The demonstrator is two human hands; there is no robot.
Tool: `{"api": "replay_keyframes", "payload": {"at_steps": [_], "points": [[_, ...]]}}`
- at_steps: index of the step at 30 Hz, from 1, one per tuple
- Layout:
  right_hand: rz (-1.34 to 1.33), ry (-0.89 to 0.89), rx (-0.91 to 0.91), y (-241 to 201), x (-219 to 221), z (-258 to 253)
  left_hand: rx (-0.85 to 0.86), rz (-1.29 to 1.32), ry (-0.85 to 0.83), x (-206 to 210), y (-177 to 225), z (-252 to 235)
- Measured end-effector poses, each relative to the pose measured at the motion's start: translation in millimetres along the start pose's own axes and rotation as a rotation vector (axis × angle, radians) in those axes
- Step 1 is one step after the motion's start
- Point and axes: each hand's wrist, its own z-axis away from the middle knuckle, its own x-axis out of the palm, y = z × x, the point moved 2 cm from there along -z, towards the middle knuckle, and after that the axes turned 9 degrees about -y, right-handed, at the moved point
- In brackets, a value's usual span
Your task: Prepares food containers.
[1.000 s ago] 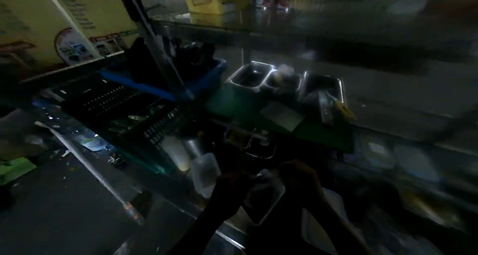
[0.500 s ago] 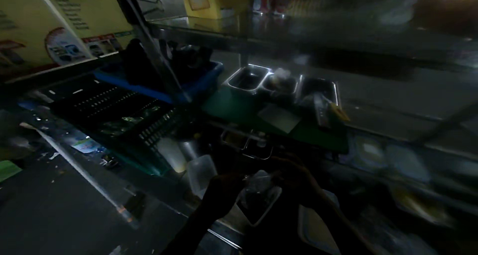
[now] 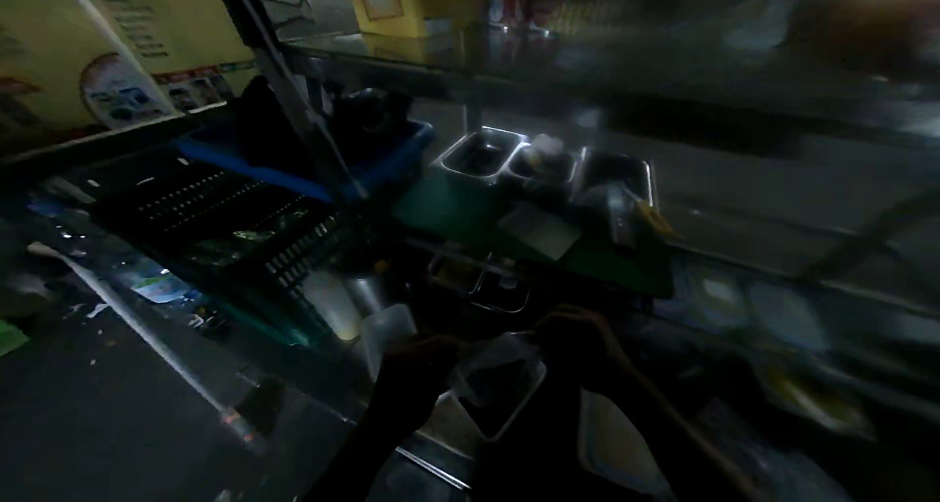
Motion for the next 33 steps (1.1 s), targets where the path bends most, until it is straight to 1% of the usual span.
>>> {"api": "replay_keyframes", "payload": {"at_steps": [2, 6, 9, 12, 14, 16, 18, 20, 24, 25, 26, 28, 31, 33], "points": [[0.074, 0.031, -0.031, -5.7, 0.9, -0.7, 0.028, 0.017, 0.024, -2.7, 4.3, 1.8], [0.122, -0.031, 0.003, -3.9, 8.4, -2.1, -0.048, 0.140, 0.048, -2.1, 2.5, 9.4], [0.112, 0.022, -0.019, -15.5, 4.8, -7.0, -0.047, 0.199, 0.090, -13.3, 12.7, 6.0], [0.181, -0.043, -0.027, -10.2, 5.8, -11.2, -0.063, 0.176, 0.058, -11.3, 9.2, 4.6], [0.217, -0.017, -0.056, -10.5, 1.1, -15.1, -0.045, 0.125, 0.072, -14.1, 8.6, -1.3], [0.177, -0.049, -0.057, -9.8, 0.1, -14.9, -0.029, 0.095, 0.063, -13.0, 6.1, 1.7], [0.108, -0.071, -0.002, -9.7, 0.4, -14.6, -0.021, 0.107, 0.047, -7.8, 1.9, 5.3], [0.005, 0.006, 0.012, -13.7, -3.5, -15.4, -0.024, 0.190, 0.022, -5.2, 0.2, 4.8], [-0.021, 0.026, -0.032, -19.2, -1.1, -12.6, -0.114, 0.307, -0.086, 16.6, -16.3, 17.0], [-0.016, 0.045, -0.048, -23.0, -2.6, -14.2, -0.167, 0.308, -0.095, 23.5, -21.2, 18.8], [-0.009, 0.044, -0.061, -24.8, -2.7, -16.2, -0.232, 0.282, -0.080, 29.5, -23.7, 21.6], [-0.003, 0.016, -0.079, -19.3, 2.0, -17.1, -0.322, 0.225, -0.116, 37.8, -26.8, 28.7], [-0.044, 0.088, -0.092, -16.7, 2.7, -15.2, -0.355, 0.142, -0.180, 57.7, -44.1, 30.7], [-0.090, 0.078, -0.075, -14.1, 6.6, -13.7, -0.480, 0.043, -0.301, 76.0, -62.5, 36.5]]}}
